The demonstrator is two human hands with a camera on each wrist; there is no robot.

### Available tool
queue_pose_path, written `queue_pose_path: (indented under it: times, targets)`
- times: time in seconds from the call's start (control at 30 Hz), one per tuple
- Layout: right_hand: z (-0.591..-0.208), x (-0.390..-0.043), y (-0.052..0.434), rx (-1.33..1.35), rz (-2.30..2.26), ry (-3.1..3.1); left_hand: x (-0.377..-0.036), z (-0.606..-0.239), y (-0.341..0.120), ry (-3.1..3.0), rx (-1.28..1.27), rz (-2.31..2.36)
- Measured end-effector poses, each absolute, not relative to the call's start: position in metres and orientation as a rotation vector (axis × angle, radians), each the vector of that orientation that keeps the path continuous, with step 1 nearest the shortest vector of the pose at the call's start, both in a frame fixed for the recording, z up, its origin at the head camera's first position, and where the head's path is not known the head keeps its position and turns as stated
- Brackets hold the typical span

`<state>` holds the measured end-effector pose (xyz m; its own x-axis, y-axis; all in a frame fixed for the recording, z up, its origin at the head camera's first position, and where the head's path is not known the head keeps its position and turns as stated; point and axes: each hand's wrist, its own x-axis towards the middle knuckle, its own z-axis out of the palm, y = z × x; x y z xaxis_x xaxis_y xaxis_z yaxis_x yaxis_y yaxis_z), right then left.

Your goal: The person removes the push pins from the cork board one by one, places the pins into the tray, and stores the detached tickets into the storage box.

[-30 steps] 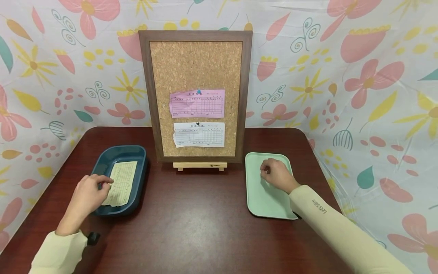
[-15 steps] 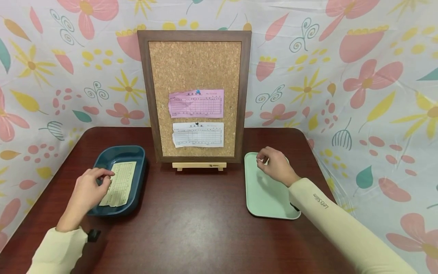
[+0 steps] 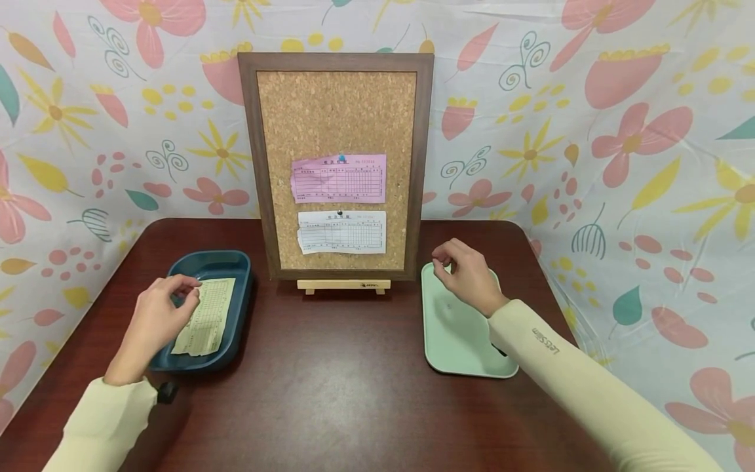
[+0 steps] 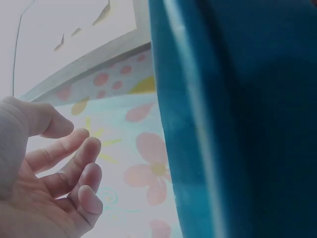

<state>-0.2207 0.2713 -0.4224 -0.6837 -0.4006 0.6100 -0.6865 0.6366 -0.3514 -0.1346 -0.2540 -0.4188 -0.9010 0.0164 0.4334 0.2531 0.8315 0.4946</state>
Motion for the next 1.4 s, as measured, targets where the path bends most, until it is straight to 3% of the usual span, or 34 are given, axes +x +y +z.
queue_pose_path:
  times: [1.4]
  targets:
    - [-0.408, -0.222, 0.227, 0.910, 0.871, -2.320, -0.185, -0.386, -0.187, -2.478, -0.364, -0.999]
